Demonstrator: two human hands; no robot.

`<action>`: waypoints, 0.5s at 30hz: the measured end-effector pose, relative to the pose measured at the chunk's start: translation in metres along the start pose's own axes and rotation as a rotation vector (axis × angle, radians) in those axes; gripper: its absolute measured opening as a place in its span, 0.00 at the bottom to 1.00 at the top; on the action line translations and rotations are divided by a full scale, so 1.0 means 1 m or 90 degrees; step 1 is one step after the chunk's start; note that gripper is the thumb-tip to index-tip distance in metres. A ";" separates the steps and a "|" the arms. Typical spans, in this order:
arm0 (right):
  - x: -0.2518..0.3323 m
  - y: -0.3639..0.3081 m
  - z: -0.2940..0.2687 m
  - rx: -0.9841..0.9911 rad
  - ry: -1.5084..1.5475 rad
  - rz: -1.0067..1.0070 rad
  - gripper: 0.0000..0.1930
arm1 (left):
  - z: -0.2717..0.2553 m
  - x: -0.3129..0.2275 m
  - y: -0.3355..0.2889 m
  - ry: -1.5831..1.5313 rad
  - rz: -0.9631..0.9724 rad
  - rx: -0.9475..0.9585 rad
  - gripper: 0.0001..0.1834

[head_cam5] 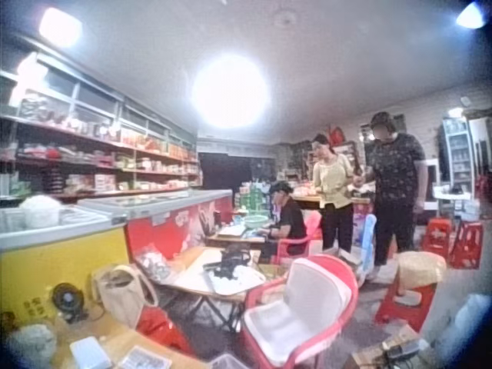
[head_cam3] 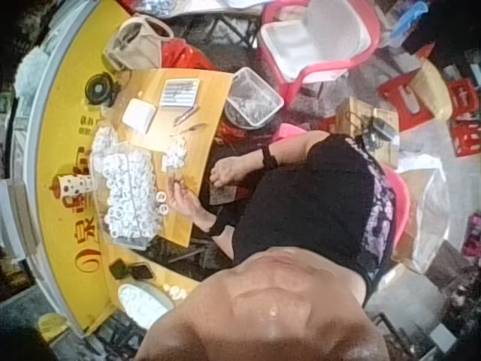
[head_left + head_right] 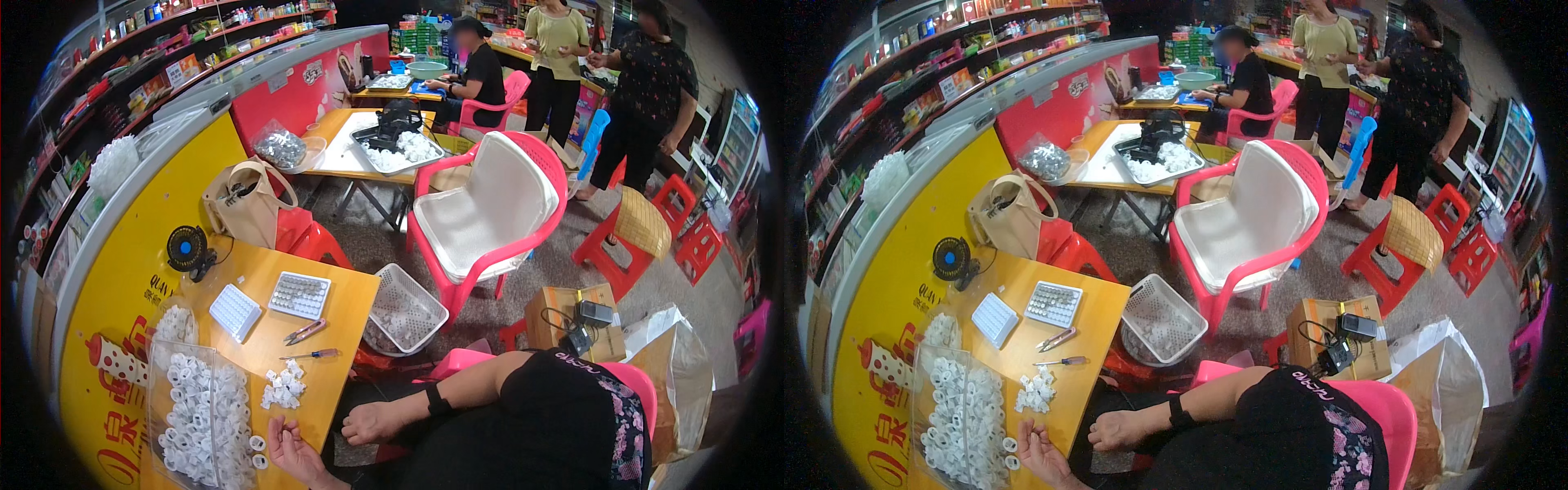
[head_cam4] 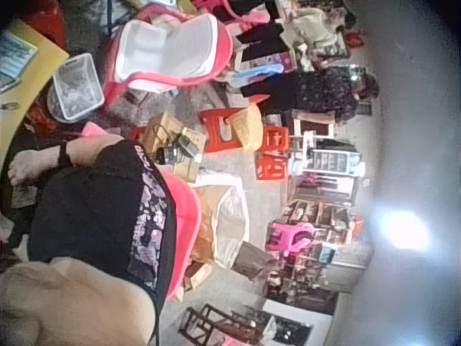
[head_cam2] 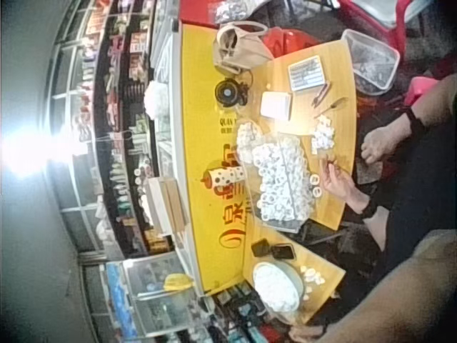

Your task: Assemble small plastic components into a circular white piece.

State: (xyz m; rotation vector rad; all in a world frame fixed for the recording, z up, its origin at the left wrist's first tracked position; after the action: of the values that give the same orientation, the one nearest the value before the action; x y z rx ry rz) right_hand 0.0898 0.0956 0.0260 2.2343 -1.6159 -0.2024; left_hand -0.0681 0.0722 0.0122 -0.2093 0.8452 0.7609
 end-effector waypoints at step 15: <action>0.026 0.041 -0.054 -0.093 0.123 -0.102 0.11 | 0.004 -0.004 -0.002 0.029 -0.019 -0.155 0.16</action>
State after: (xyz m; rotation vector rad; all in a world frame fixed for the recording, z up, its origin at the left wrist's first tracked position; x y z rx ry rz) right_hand 0.0803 0.0716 0.0939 2.1975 -1.2820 -0.1363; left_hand -0.0659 0.0700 0.0171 -0.4571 0.7897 0.8327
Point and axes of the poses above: each hand's wrist, its own y-axis towards the middle knuckle, its own z-axis out of the palm, x = y × z, the point moved 10 cm from there along y, towards the middle knuckle, and after that the axes turned 12 degrees about -y, right-handed, at the moved point
